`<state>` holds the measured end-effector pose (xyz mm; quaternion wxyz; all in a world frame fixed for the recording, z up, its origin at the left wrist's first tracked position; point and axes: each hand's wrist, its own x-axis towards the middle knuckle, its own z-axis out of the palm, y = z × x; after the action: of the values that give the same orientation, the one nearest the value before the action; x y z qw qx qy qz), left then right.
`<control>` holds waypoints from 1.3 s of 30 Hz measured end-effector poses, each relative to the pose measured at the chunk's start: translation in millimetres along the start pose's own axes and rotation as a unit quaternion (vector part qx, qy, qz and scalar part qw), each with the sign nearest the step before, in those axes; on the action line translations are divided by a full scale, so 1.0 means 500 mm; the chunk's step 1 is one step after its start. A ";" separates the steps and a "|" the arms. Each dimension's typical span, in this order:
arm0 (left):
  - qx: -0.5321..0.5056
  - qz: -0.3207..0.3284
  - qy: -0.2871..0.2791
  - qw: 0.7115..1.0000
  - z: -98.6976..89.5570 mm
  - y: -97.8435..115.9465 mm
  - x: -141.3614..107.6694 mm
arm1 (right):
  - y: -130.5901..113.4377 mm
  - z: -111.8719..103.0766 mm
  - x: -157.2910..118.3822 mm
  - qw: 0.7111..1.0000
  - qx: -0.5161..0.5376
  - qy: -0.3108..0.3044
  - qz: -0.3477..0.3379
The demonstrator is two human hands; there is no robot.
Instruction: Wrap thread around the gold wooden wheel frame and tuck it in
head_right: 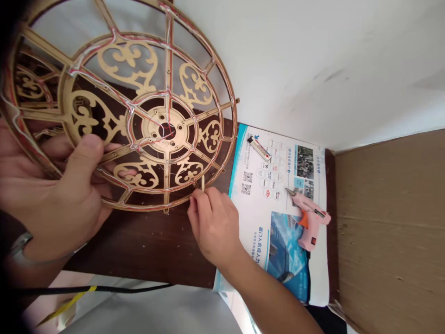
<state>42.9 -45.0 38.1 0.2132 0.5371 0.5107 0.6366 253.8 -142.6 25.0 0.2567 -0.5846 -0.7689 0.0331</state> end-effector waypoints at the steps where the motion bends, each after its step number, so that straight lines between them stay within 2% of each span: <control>1: -0.011 0.004 0.009 1.000 0.003 0.004 0.002 | 0.000 0.002 0.000 1.000 -0.006 -0.002 0.003; 6: -0.036 0.000 0.008 0.999 0.009 0.011 0.007 | 0.008 0.010 0.005 0.999 -0.010 0.014 0.032; 9: -0.051 0.010 0.021 0.998 0.009 0.004 0.010 | 0.019 0.005 0.010 0.997 0.007 0.056 0.051; 11: -0.069 -0.010 0.026 0.997 0.010 0.002 0.012 | 0.026 -0.002 0.012 0.993 0.045 0.091 0.067; 15: -0.121 -0.034 0.021 0.992 0.013 0.003 0.017 | 0.036 -0.023 0.011 0.971 0.150 0.134 0.127; 19: -0.133 -0.043 0.017 0.990 0.016 0.006 0.019 | 0.058 -0.038 0.011 0.936 0.210 0.188 0.208; 21: -0.136 -0.059 0.014 0.989 0.017 0.010 0.021 | 0.079 -0.044 0.014 0.922 0.189 0.238 0.240; 23: -0.142 -0.084 0.014 0.986 0.018 0.015 0.023 | 0.103 -0.049 0.018 0.921 0.116 0.276 0.251; 26: -0.165 -0.137 0.015 0.977 0.019 0.025 0.028 | 0.125 -0.058 0.025 0.928 0.056 0.280 0.239; 29: -0.195 -0.209 -0.004 0.958 0.017 0.030 0.035 | 0.122 -0.062 0.029 0.921 0.109 0.286 0.241; 32: -0.219 -0.283 -0.031 0.933 0.015 0.027 0.042 | 0.105 -0.062 0.030 0.887 0.261 0.281 0.260; 35: -0.222 -0.349 -0.062 0.908 0.013 0.022 0.046 | 0.090 -0.059 0.026 0.835 0.415 0.227 0.280; 37: -0.223 -0.381 -0.081 0.894 0.012 0.019 0.048 | 0.083 -0.060 0.023 0.816 0.464 0.187 0.289; 39: -0.227 -0.404 -0.101 0.880 0.012 0.016 0.048 | 0.079 -0.061 0.021 0.811 0.474 0.169 0.297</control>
<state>42.7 -26.0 55.7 0.6183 0.2823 0.5005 0.5361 299.7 -128.3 41.5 0.6052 -0.5868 -0.3913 0.3692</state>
